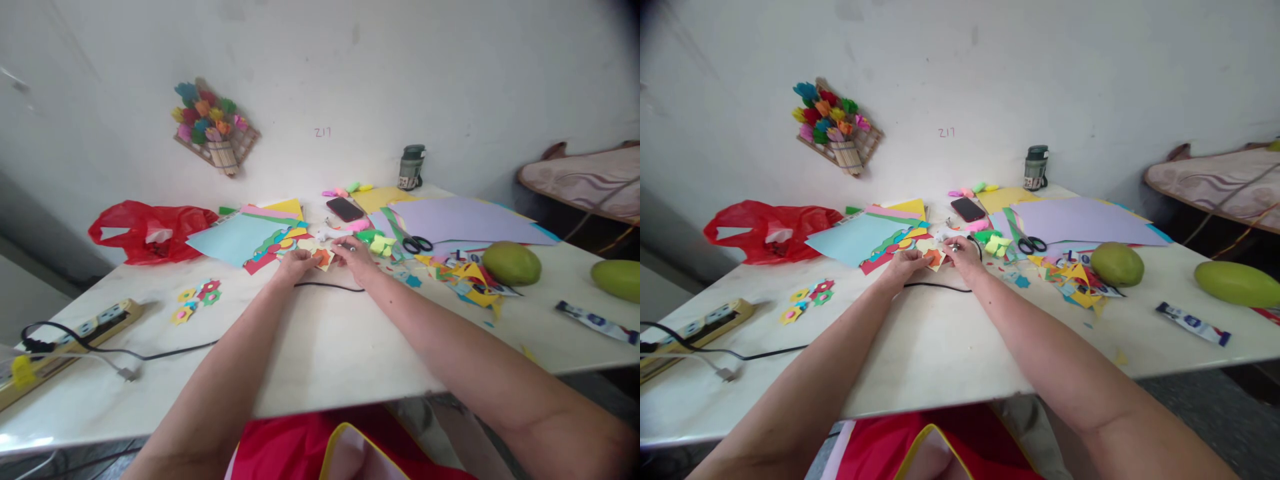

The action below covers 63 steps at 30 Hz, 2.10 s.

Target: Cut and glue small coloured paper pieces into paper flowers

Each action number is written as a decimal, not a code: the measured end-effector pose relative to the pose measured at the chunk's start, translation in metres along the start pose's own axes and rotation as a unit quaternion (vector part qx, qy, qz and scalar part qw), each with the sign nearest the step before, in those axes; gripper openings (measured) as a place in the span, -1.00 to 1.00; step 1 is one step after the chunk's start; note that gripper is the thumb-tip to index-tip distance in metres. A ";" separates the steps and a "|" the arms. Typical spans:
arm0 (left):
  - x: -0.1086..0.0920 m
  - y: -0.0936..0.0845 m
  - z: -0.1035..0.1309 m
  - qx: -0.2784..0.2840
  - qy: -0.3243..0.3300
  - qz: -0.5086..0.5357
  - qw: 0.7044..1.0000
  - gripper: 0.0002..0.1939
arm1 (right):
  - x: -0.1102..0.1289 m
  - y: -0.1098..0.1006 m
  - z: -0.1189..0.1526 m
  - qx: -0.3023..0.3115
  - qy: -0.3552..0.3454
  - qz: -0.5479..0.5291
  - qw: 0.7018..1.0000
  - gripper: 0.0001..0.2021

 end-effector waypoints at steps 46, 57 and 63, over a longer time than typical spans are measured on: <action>-0.008 -0.001 0.004 0.029 0.035 -0.051 0.998 -0.50 | 0.003 0.003 0.005 0.043 -0.040 0.044 0.997 -0.79; -0.007 -0.002 0.003 0.003 0.053 -0.070 0.996 -0.50 | 0.004 0.003 0.004 -0.021 0.014 -0.011 1.000 -0.83; -0.009 -0.002 0.004 0.000 0.053 -0.080 0.995 -0.53 | 0.003 0.003 0.004 -0.016 0.013 -0.003 1.000 -0.82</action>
Point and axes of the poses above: each hand's wrist, its own z-axis away from the middle knuckle, its own y-axis out of the palm, x = y × z, the point moved 3 cm from there along -z, towards the middle knuckle, and after that the axes turned 10 degrees about -z, right-handed, at the moved point
